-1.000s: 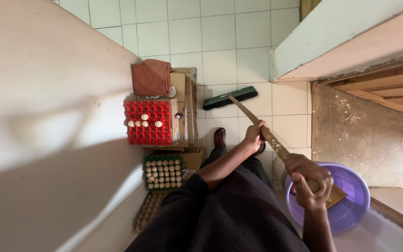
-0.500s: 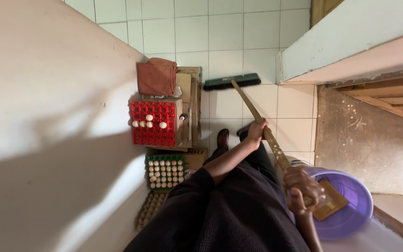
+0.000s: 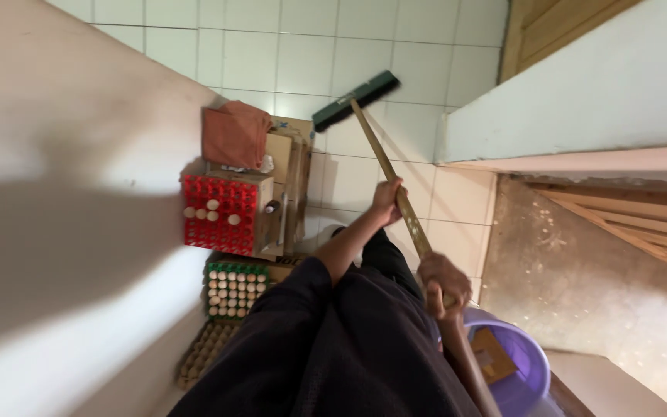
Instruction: Sweeping the tiled floor with a long-handled broom.
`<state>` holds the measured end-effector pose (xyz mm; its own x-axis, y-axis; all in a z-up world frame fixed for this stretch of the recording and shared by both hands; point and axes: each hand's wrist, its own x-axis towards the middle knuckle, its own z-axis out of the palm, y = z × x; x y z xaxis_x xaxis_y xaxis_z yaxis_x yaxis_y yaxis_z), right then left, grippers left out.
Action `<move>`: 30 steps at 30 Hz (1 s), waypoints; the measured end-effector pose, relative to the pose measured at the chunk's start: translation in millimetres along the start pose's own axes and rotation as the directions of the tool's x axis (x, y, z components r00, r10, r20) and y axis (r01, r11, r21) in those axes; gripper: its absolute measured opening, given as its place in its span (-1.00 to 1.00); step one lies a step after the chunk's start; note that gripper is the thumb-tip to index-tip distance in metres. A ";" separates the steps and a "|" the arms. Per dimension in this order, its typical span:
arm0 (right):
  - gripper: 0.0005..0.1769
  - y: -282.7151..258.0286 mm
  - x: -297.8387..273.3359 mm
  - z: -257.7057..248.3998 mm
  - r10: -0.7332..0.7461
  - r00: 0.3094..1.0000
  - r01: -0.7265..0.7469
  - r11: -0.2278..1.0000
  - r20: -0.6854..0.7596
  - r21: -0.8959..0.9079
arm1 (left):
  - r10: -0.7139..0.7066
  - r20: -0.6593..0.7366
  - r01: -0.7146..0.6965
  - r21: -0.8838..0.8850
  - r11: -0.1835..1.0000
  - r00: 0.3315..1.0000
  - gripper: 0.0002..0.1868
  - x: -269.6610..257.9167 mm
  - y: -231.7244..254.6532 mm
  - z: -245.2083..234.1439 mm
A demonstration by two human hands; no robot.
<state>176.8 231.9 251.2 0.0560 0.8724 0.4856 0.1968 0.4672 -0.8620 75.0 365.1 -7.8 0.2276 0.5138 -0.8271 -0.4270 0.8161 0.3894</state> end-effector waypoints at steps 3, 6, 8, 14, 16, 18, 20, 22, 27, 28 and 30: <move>-0.45 42.6 15.4 -30.2 0.025 1.000 -0.025 0.999 -0.012 0.020 | 0.118 -0.003 -0.117 0.079 0.990 0.993 -0.66 30.9 10.0 24.9; -0.45 73.4 38.7 -66.7 0.006 1.000 -0.005 0.994 -0.008 0.108 | 0.126 -0.043 -0.122 0.085 0.989 0.991 -0.65 31.1 23.6 62.8; -0.46 62.7 69.4 -92.0 0.025 0.996 -0.036 0.991 0.082 0.131 | 0.079 -0.002 -0.078 0.115 0.990 0.997 -0.68 27.9 28.0 87.9; -0.70 19.8 76.1 -140.5 -0.153 0.966 0.210 0.936 -0.211 0.282 | 0.092 0.361 -0.081 -0.045 0.996 0.928 -0.67 10.7 2.5 113.7; -0.75 6.0 92.0 -143.3 -0.148 0.963 0.210 0.937 -0.227 0.279 | 0.015 0.393 0.004 -0.049 0.999 0.920 -0.70 -23.8 15.1 128.5; -0.79 4.6 90.4 -147.3 -0.139 0.959 0.204 0.943 -0.245 0.263 | -0.072 0.431 0.103 -0.048 0.994 0.899 -0.73 -24.3 7.1 134.8; -0.72 20.2 79.1 -144.9 0.163 0.987 -0.157 0.964 -0.009 0.214 | -0.130 0.315 0.151 -0.042 0.988 0.940 -0.76 12.8 -4.3 129.8; -0.67 26.1 89.0 -140.5 0.163 0.986 -0.150 0.955 -0.030 0.254 | -0.108 0.301 0.129 -0.051 0.990 0.948 -0.78 20.1 -2.8 133.5; -0.64 72.5 84.2 -160.3 0.045 0.971 0.046 0.930 -0.236 0.365 | -0.066 0.238 0.069 -0.002 0.998 0.969 -0.76 25.7 -1.2 154.6; -0.63 75.4 84.4 -164.8 0.033 0.967 0.067 0.926 -0.254 0.372 | -0.076 0.204 0.073 0.023 0.997 0.976 -0.79 25.8 0.6 158.7; -0.62 79.1 89.9 -164.9 0.022 0.963 0.086 0.920 -0.270 0.383 | -0.083 0.167 0.077 0.045 0.996 0.982 -0.82 33.9 7.3 160.0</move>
<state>358.8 323.6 250.7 0.3221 0.8114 0.4878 -0.1890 0.5600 -0.8067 219.7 430.8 31.9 0.4055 0.4811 -0.7773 -0.3686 0.8642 0.3425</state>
